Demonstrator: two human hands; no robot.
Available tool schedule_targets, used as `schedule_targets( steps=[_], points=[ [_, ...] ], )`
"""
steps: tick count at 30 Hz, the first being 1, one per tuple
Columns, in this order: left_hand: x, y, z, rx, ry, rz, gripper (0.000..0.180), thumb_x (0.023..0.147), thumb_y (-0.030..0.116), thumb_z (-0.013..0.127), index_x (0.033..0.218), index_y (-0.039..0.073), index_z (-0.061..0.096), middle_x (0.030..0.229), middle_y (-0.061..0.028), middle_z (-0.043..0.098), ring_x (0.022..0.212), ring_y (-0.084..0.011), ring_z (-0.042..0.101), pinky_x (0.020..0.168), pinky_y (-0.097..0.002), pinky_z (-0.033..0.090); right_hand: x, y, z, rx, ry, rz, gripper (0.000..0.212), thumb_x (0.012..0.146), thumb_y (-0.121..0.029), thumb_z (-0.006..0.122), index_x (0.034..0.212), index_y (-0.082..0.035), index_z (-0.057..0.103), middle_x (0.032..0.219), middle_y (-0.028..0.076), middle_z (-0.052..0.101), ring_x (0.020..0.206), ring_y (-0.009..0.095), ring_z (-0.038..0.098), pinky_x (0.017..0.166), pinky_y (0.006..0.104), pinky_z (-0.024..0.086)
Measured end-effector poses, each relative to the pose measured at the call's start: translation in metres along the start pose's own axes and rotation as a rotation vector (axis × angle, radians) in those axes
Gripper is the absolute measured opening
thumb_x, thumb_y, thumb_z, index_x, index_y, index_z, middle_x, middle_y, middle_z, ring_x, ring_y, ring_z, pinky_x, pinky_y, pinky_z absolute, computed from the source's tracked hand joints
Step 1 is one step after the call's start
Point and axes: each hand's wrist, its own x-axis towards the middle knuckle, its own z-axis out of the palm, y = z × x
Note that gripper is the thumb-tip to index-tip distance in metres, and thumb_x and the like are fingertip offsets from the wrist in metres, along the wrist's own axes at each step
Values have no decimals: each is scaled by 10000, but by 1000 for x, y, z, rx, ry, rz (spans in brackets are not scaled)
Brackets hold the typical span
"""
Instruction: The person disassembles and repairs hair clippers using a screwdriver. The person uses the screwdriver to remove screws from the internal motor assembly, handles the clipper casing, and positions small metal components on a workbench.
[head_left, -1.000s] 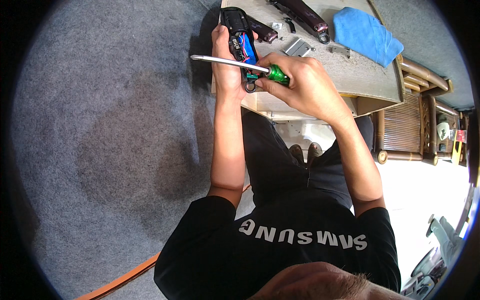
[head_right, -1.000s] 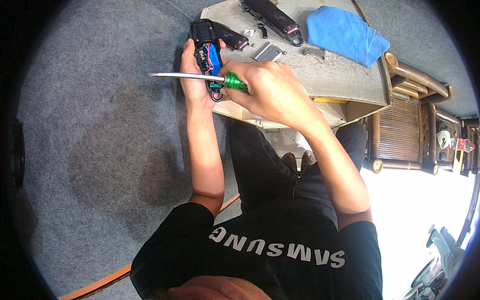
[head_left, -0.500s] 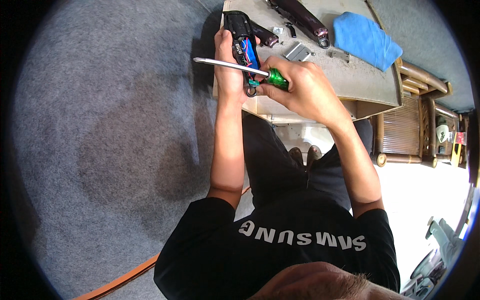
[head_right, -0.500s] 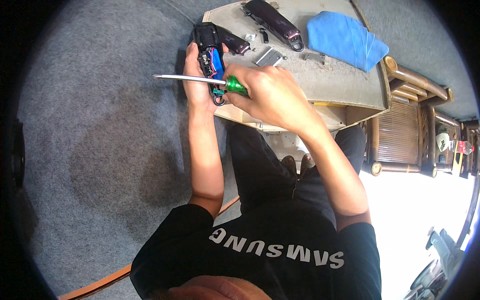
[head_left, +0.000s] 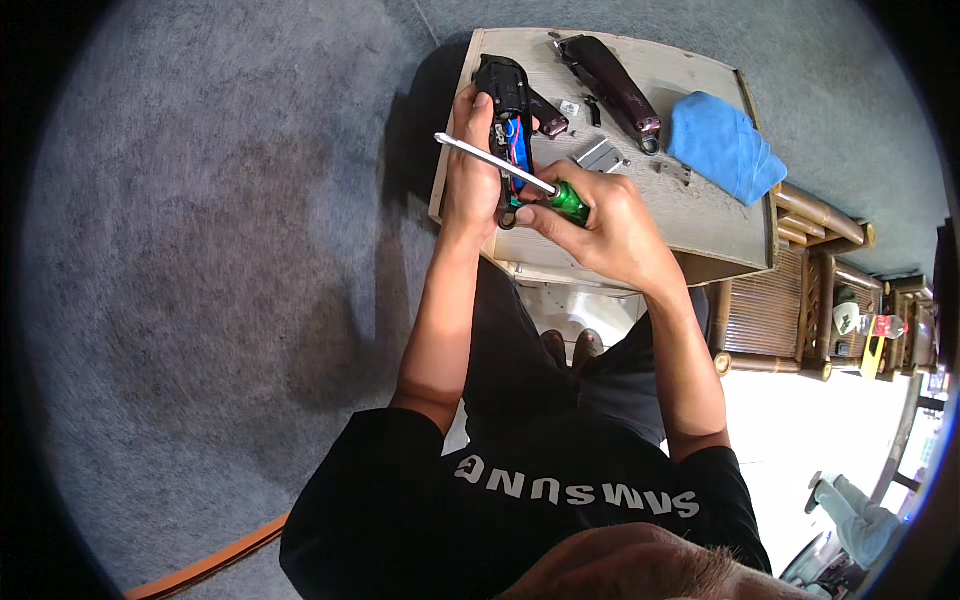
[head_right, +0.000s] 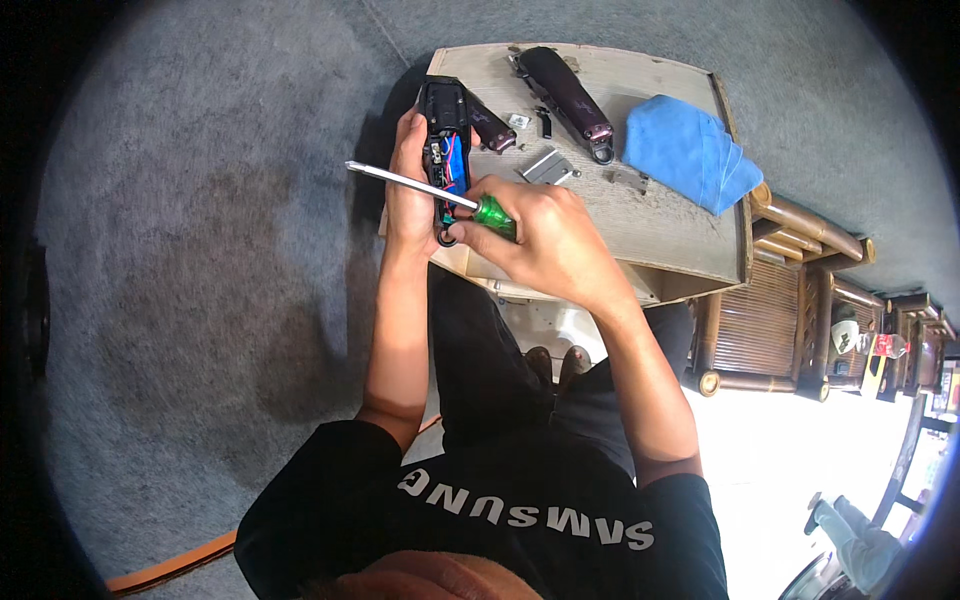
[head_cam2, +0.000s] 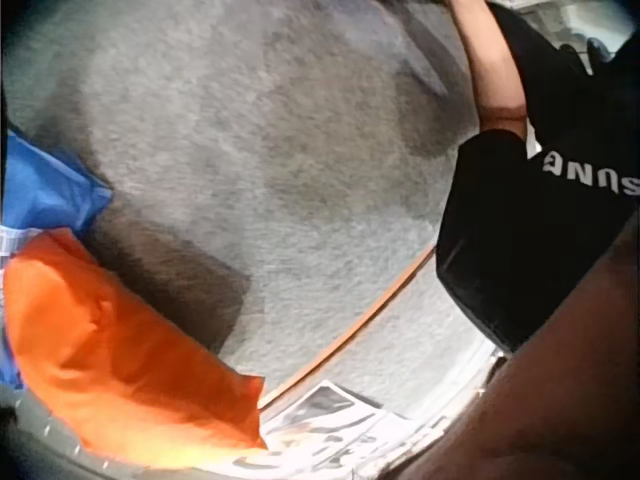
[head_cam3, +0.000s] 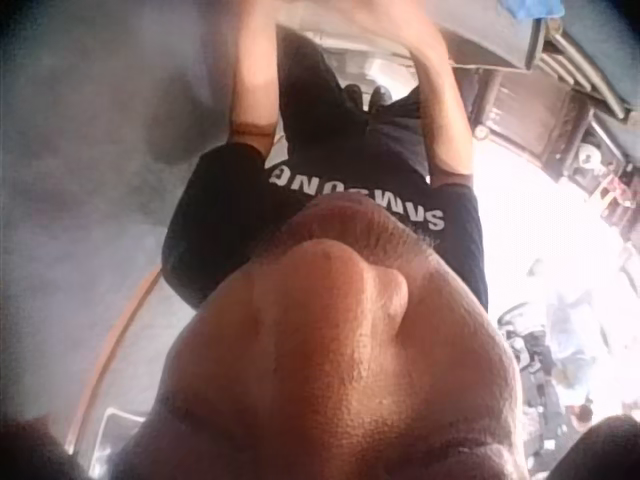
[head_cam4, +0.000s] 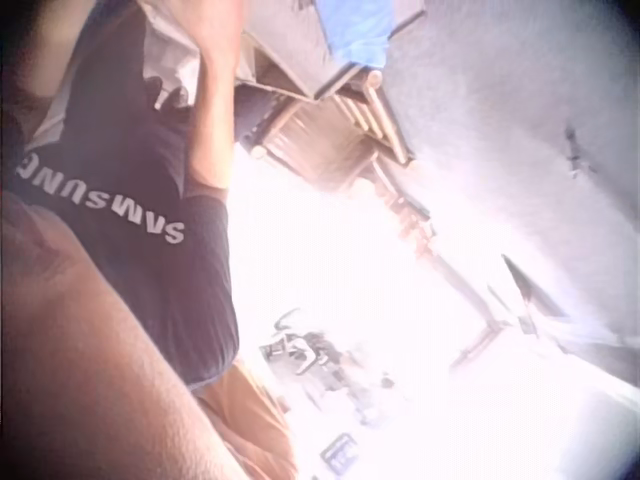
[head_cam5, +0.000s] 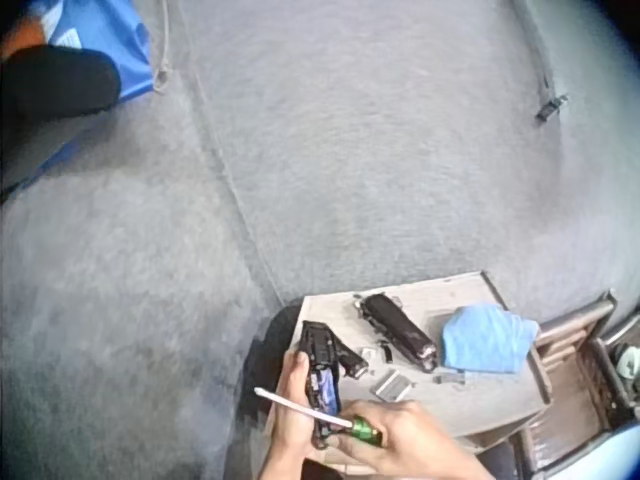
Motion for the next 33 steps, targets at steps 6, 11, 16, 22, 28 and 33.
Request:
schedule_targets(
  steps=[6,11,16,22,28,33],
  points=[
    [2,-5,-3,20,17,25,348,1118,441,436,1207,127,555,949,-58,685,625,-87,642,529,-239,546,2,-2,-3,9,-75,92,244,876,-211,825,1007,-22,743,862,168,747,794,375,738,718,425,561],
    [6,-11,-6,-19,-1,32,336,1116,434,450,1201,125,552,952,-64,688,631,-93,651,539,-245,565,2,-2,-2,12,-65,87,235,879,-196,830,1021,-23,759,858,162,748,786,343,747,721,410,559],
    [7,-12,-6,-16,9,45,345,1108,438,468,1244,133,552,958,-74,692,614,-100,653,520,-253,572,1,1,-1,33,-49,63,227,878,-176,832,1036,-26,767,853,155,746,777,308,750,730,397,560],
    [6,-13,-7,-19,-4,46,363,1103,450,480,1257,130,553,966,-80,702,622,-99,659,518,-250,568,0,-2,-2,13,-61,79,211,882,-162,820,1038,-30,768,843,144,739,756,304,737,729,395,557],
    [8,-14,-8,22,10,73,365,1103,461,481,1227,127,561,951,-68,711,633,-85,653,548,-235,548,0,-8,-4,-43,-66,122,214,883,-175,812,1041,-42,757,805,145,723,735,304,727,710,398,550],
    [6,-10,-7,-15,7,15,366,1103,471,481,1211,132,569,947,-64,711,661,-80,654,575,-239,551,-1,-3,-1,-49,-39,57,251,880,-187,812,1075,-47,737,814,158,730,755,345,736,697,416,554]
  ],
)
